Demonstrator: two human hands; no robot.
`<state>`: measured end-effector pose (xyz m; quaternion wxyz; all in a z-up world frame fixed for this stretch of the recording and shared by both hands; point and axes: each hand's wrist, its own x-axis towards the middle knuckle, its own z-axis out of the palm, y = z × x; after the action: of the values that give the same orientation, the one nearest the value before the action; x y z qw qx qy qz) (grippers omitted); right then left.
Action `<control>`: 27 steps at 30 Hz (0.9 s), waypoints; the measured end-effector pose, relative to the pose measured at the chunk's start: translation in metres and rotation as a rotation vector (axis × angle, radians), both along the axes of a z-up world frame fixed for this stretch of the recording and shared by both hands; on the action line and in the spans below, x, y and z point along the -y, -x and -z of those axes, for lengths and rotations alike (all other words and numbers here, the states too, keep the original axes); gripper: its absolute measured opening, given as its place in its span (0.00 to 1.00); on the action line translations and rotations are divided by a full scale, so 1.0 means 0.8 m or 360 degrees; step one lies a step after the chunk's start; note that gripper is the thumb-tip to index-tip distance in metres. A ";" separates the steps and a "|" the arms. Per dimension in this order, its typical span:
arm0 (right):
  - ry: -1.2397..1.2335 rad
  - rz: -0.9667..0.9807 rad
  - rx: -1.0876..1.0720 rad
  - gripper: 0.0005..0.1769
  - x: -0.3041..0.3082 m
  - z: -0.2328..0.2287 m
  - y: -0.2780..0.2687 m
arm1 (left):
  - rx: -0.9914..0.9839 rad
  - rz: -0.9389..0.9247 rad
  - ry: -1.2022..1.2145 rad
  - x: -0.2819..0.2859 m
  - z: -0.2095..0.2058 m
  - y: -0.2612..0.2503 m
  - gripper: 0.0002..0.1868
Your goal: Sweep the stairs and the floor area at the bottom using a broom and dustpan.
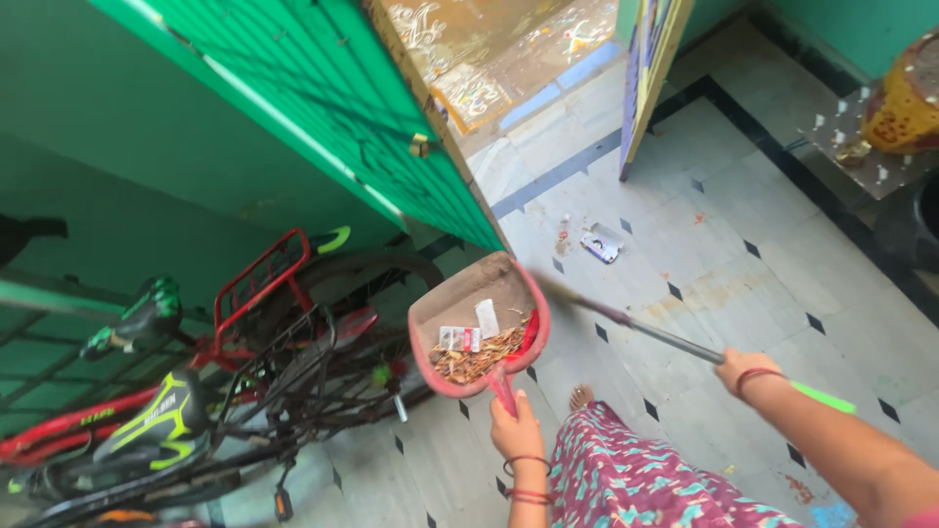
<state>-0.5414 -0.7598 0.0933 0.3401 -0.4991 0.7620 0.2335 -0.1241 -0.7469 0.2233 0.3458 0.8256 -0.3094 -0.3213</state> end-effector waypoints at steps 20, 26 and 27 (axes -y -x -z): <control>0.0204 0.0208 -0.0112 0.43 -0.067 0.041 0.153 | 0.0323 0.0576 -0.0192 0.097 0.147 0.050 0.18; 0.0262 0.0240 -0.0076 0.26 0.151 0.144 0.073 | 0.0301 0.0660 -0.0383 0.100 0.297 0.082 0.19; 0.0248 0.0204 -0.0120 0.23 0.179 0.149 0.077 | 0.0255 0.0695 -0.0449 0.094 0.324 0.089 0.20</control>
<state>-0.6027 -0.9031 -0.0262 0.2856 -0.4653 0.8204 0.1698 -0.1954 -0.8217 -0.0360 0.1241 0.8021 -0.4586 -0.3617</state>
